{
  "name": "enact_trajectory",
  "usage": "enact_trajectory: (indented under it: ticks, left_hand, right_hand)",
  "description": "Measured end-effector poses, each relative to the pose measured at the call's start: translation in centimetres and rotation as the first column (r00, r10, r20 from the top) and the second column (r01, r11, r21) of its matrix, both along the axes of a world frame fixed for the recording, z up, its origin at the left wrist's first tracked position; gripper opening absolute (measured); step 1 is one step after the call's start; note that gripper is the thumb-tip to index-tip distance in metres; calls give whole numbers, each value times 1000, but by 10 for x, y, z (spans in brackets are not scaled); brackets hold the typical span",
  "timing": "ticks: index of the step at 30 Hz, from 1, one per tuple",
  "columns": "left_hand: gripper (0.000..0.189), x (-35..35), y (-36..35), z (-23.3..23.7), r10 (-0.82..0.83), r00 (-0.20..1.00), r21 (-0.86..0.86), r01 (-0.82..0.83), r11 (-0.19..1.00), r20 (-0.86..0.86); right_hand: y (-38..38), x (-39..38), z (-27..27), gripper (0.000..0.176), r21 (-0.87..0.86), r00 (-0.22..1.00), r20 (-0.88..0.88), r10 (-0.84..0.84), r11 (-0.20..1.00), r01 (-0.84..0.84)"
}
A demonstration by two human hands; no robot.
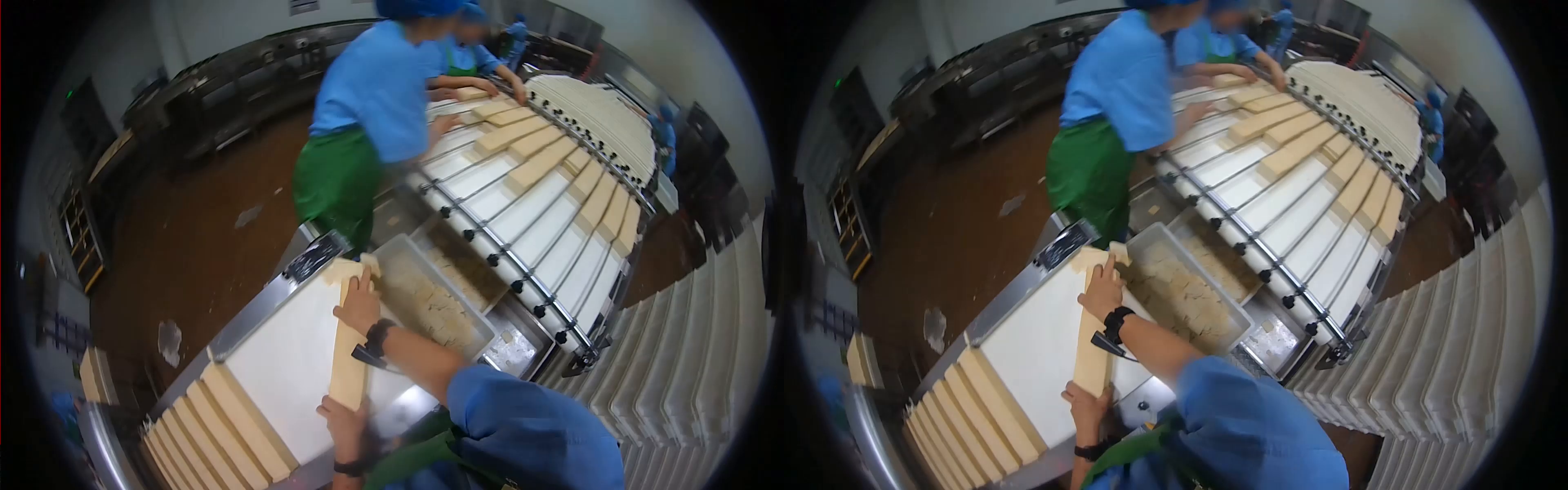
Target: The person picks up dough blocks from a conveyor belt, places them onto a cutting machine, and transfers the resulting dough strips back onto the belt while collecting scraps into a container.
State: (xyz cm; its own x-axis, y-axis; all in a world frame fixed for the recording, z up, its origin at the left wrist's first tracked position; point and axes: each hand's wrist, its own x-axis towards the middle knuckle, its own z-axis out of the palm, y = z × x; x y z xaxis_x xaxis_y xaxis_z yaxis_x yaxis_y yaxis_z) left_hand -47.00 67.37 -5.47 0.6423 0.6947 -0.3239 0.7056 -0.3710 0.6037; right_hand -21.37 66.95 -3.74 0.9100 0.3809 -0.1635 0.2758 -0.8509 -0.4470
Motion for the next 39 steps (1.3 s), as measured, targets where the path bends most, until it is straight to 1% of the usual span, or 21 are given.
enact_trajectory:
  ticks: [1,3,4,6,7,9,10,11,12,13,15,19,21,22,24,28,30,33,37,38,39]
  left_hand:
    - [79,11,-8,3,-32,999,8,32,999,5]
    - [74,33,-23,9,-46,982,91,29,995,182]
    - [74,47,-32,13,-67,981,98,49,994,180]
    - [74,83,-54,23,-49,931,58,30,998,361]
    - [74,103,-66,29,-60,932,61,41,997,357]
    - [81,149,-93,46,-245,869,218,163,962,430]
    - [81,172,-108,56,-255,870,221,174,960,421]
    - [80,196,-124,65,-342,821,292,225,929,457]
    - [79,220,-140,73,-430,763,363,273,891,483]
    - [79,243,-157,80,-445,762,363,293,885,470]
    - [75,288,-190,90,-498,682,345,362,866,535]
    - [77,363,-243,95,-542,632,258,488,834,554]
    - [75,393,-262,90,-627,570,273,585,763,530]
    - [75,407,-269,84,-633,571,278,588,760,522]
    - [74,434,-279,68,-718,512,246,705,665,472]
    - [74,490,-297,55,-766,501,198,769,607,403]
    - [74,516,-308,50,-835,412,182,848,498,366]
    - [74,543,-329,45,-842,411,132,868,479,351]
    - [70,567,-345,27,-850,378,194,862,468,367]
    - [70,570,-347,23,-849,387,180,864,471,361]
    - [68,575,-351,22,-857,375,225,855,467,354]
  right_hand:
    - [-21,13,-1,94,8,999,5,-32,999,32]
    - [-62,31,-4,94,298,967,-110,-229,921,252]
    - [-87,43,2,92,353,960,-101,-260,893,279]
    - [-145,69,17,87,519,946,4,-324,809,275]
    - [-176,84,35,85,569,930,35,-366,772,282]
    - [-234,127,47,83,550,898,103,-429,776,308]
    - [-262,151,48,82,556,885,115,-452,767,320]
    - [-288,175,49,82,562,870,126,-476,757,333]
    - [-314,197,55,82,547,854,65,-517,734,403]
    - [-339,218,61,83,525,830,2,-558,707,474]
    - [-385,259,71,84,489,792,-65,-607,673,555]
    - [-458,335,69,83,411,740,-120,-661,646,644]
    - [-491,362,69,77,176,780,-117,-614,761,625]
    - [-506,379,66,77,181,779,-125,-615,758,627]
    - [-536,416,57,71,-135,906,2,-423,898,420]
    - [-578,487,32,66,-97,881,73,-467,876,472]
    - [-596,516,31,67,-141,860,134,-493,849,509]
    - [-622,542,35,67,-175,839,48,-542,822,542]
    - [-630,564,26,69,-185,835,-43,-548,826,533]
    - [-632,567,18,69,-133,834,28,-550,825,549]
    - [-638,570,9,69,-83,825,97,-557,821,564]
